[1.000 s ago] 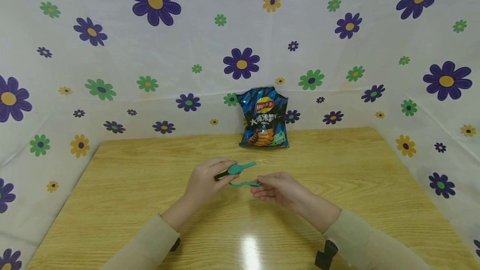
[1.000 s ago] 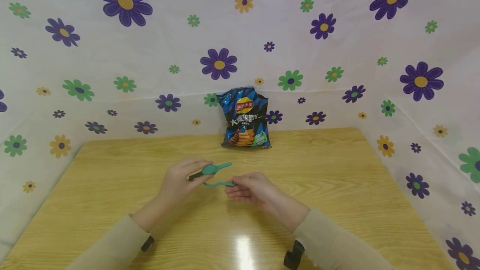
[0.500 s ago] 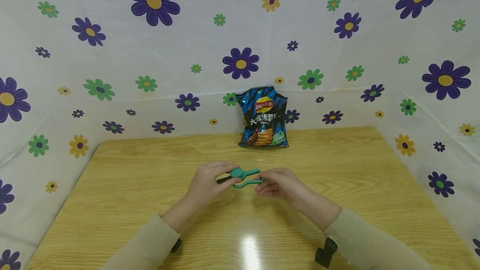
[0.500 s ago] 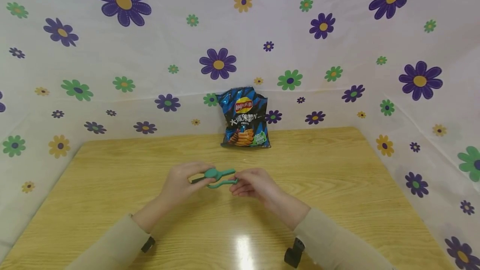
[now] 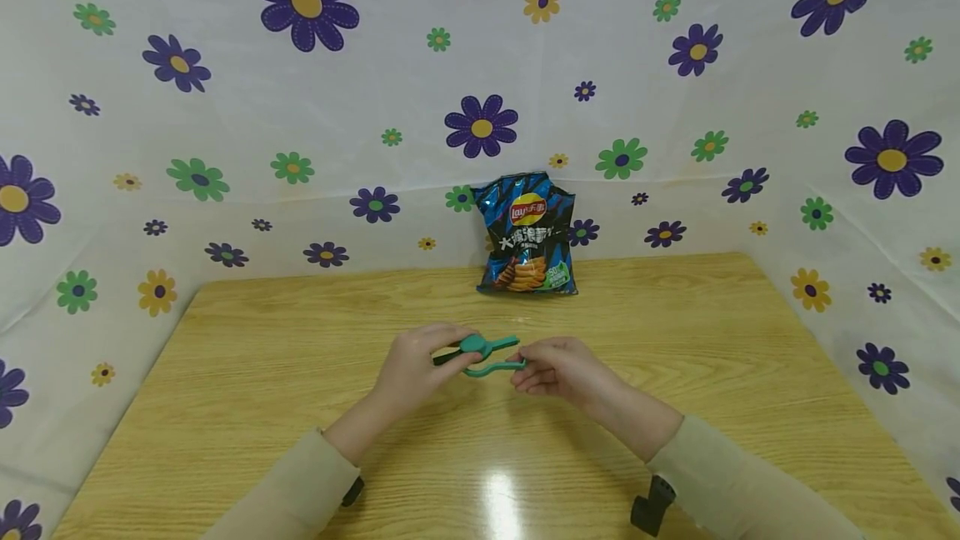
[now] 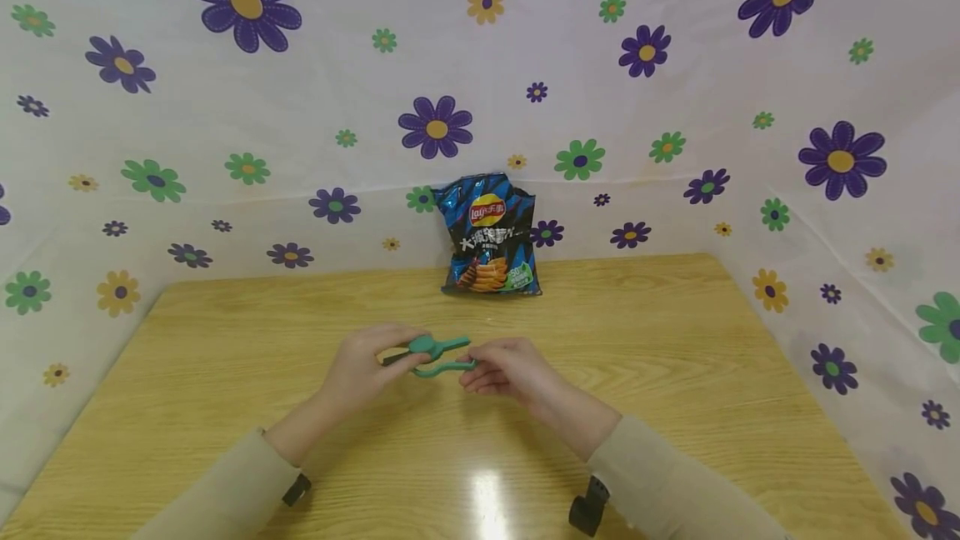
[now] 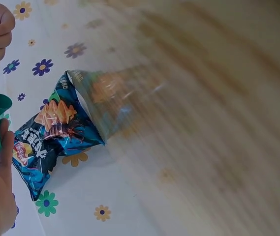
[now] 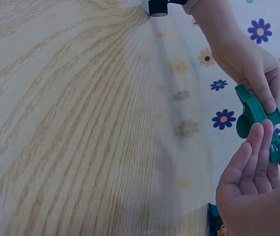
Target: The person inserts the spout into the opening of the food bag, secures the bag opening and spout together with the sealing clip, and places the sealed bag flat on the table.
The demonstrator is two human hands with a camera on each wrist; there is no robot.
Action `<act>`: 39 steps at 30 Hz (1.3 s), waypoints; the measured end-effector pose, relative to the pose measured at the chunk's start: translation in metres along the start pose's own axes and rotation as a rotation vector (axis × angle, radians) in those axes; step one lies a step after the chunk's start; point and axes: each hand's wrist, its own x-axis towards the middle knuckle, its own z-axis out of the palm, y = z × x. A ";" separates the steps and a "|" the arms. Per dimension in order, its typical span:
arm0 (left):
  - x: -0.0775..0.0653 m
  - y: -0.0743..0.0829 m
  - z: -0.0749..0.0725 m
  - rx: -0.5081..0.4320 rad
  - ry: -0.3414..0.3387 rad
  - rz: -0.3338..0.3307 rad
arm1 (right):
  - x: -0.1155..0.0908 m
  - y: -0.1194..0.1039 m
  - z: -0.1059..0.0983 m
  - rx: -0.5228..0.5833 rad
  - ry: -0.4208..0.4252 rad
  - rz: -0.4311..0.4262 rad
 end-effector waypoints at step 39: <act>0.004 -0.006 -0.002 -0.255 0.104 -0.595 | -0.003 0.013 0.004 -0.107 -0.053 -0.062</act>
